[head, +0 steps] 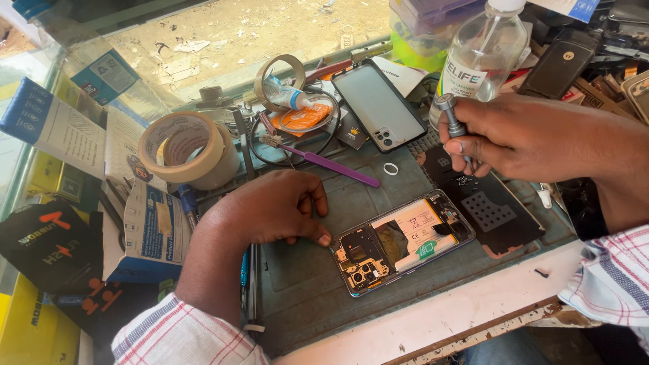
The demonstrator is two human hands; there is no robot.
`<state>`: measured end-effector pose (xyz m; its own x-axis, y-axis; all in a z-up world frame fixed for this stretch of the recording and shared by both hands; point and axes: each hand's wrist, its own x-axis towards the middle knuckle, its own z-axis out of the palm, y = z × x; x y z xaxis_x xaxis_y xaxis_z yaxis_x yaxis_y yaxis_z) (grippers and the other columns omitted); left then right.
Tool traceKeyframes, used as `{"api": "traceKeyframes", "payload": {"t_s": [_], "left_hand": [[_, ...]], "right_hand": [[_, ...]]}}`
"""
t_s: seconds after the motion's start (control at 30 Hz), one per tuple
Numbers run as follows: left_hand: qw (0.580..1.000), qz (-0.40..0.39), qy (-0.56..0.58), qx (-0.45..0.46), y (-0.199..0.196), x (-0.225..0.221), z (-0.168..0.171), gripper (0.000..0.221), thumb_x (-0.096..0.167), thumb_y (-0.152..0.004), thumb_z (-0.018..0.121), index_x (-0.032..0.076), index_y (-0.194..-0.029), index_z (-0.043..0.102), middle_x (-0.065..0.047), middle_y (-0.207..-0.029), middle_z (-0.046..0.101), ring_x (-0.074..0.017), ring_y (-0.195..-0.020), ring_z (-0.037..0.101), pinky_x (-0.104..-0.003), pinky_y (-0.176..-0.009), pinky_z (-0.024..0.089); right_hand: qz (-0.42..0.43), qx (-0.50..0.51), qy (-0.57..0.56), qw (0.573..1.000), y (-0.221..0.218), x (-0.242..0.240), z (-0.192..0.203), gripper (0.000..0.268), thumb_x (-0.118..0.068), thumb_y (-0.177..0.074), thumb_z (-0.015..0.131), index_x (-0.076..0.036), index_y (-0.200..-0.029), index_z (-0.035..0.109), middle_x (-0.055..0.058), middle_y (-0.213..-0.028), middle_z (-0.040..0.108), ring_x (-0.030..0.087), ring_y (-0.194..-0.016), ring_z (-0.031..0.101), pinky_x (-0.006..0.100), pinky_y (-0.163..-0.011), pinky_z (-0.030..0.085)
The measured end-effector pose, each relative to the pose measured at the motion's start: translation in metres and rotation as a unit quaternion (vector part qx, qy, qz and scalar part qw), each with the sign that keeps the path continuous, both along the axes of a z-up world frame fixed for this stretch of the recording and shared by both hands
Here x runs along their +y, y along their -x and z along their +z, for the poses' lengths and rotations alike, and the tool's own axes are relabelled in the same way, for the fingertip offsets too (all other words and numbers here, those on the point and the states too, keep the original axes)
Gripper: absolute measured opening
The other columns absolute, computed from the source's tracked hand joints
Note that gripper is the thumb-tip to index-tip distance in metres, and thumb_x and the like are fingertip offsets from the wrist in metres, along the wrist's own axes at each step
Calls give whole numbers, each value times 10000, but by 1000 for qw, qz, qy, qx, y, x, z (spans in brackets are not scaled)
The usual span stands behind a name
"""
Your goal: The person uses a screwdriver to remove small screws from the internal chassis of a smartphone, manipulates the battery and ribbon cables, and fits the screen assembly onto the frame.
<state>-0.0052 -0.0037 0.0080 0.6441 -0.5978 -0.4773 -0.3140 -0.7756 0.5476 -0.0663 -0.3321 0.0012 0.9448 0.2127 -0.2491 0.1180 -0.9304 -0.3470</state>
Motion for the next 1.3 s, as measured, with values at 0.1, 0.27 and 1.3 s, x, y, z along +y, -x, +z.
{"api": "traceKeyframes", "payload": {"t_s": [0.1, 0.27, 1.3], "left_hand": [[1000, 3, -2, -6, 0, 0, 0, 413, 215, -615, 923, 65, -919, 687, -31, -663, 663, -145, -546, 662, -335, -519, 486], [1000, -3, 4, -7, 0, 0, -2, 408, 214, -618, 918, 63, -914, 682, -37, -656, 671, -147, -544, 662, -340, -513, 482], [971, -40, 52, -228, 7, 5, 5, 625, 556, -585, 899, 96, -972, 728, -91, -873, 750, -276, -876, 738, -417, -740, 556]], "right_hand": [[-25, 22, -1, 999, 1, 4, 1, 339, -384, -1038, 505, -48, -995, 519, 51, -871, 781, 170, -784, 795, 334, -696, 623], [-39, 20, 61, 997, 5, 19, 16, 305, -374, -1051, 495, -73, -1095, 525, 45, -838, 785, 165, -738, 785, 330, -641, 634], [185, -269, -86, 941, 14, 101, -21, 255, -301, -839, 749, -133, -1030, 732, 17, -958, 770, 251, -827, 748, 404, -678, 584]]}}
